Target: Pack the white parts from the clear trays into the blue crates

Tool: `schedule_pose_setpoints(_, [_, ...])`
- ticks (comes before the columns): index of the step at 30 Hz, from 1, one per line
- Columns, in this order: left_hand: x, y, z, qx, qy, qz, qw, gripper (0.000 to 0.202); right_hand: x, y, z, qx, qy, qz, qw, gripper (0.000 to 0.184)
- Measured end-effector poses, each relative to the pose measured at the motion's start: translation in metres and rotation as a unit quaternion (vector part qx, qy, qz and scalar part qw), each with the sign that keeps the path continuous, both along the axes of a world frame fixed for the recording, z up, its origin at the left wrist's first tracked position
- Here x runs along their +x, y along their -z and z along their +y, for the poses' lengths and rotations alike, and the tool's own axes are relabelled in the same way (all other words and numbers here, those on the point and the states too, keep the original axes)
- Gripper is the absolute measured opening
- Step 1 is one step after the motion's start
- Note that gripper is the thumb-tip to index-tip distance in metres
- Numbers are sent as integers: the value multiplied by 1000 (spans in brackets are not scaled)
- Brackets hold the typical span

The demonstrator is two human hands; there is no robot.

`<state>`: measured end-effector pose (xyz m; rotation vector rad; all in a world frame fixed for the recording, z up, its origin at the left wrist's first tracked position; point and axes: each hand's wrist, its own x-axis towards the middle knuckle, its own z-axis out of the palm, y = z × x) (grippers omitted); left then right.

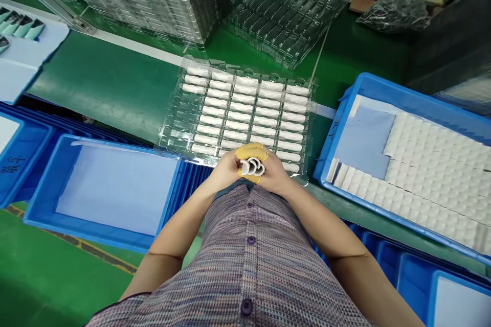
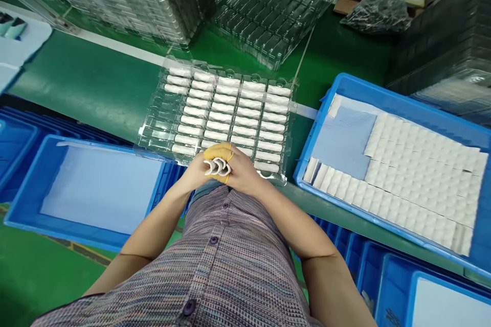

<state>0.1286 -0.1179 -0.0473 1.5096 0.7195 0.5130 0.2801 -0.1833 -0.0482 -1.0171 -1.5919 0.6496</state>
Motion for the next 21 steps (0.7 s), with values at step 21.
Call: schedule_pose_setpoints(21, [-9, 6, 7, -110, 12, -47, 993, 46, 0, 0, 4, -141, -1, -87, 986, 74])
